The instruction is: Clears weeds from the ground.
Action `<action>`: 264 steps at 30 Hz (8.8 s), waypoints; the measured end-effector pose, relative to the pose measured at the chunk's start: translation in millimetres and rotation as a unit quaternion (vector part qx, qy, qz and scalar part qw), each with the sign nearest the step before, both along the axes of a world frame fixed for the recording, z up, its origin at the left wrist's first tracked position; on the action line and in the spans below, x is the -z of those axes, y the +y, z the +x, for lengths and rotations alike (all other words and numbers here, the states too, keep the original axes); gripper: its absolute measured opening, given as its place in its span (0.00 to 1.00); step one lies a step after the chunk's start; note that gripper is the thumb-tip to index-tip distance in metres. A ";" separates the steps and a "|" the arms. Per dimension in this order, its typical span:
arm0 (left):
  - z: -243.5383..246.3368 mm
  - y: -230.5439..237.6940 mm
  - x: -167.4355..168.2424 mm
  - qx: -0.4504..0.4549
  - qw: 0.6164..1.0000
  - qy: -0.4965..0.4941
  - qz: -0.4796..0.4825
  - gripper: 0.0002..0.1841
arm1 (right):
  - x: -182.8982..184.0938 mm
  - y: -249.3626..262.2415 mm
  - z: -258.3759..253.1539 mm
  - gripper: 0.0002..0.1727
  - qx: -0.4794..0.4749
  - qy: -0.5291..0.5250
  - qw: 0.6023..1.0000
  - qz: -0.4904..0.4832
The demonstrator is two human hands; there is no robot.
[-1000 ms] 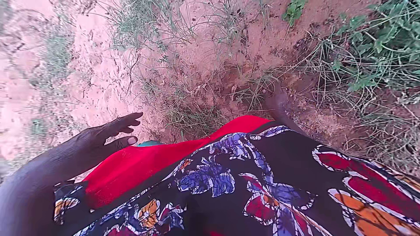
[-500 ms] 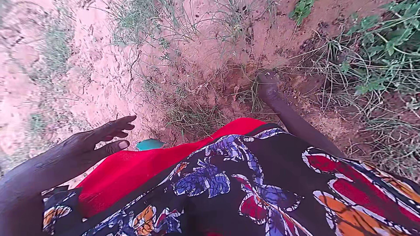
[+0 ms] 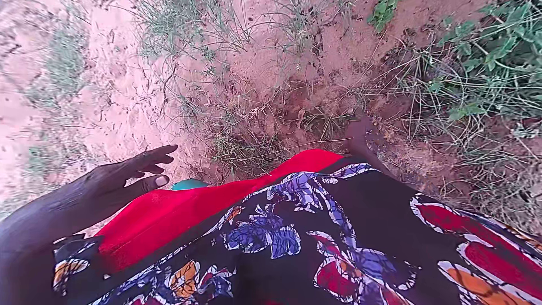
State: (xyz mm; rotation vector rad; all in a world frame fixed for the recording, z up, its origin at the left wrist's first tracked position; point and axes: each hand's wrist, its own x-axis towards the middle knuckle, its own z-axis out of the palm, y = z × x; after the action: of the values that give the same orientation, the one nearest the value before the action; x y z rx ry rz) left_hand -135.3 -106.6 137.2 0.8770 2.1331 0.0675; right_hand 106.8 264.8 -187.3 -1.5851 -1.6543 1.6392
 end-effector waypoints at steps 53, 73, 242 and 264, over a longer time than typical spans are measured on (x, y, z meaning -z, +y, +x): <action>-7.0 -2.3 -15.2 0.012 0.996 -0.068 0.058 0.40 | -23.7 119.2 -3.7 0.34 -0.202 -0.467 0.847 0.152; -0.8 2.1 -7.7 0.027 0.996 -0.073 0.051 0.36 | -27.4 23.9 46.7 0.22 -0.400 -0.323 0.849 0.125; -20.0 -5.3 -10.5 -0.097 0.988 -0.120 -0.015 0.40 | -9.3 190.7 -50.5 0.21 0.090 0.045 0.983 0.153; -30.4 8.8 -5.2 -0.092 0.989 -0.112 -0.019 0.41 | -35.1 167.2 -19.1 0.27 0.005 -0.194 0.960 0.200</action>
State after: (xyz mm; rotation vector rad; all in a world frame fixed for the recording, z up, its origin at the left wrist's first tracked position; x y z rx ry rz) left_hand -165.8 -97.8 142.4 0.6180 1.9907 0.2101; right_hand 87.8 431.9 -152.2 -1.7603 -2.0026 0.9359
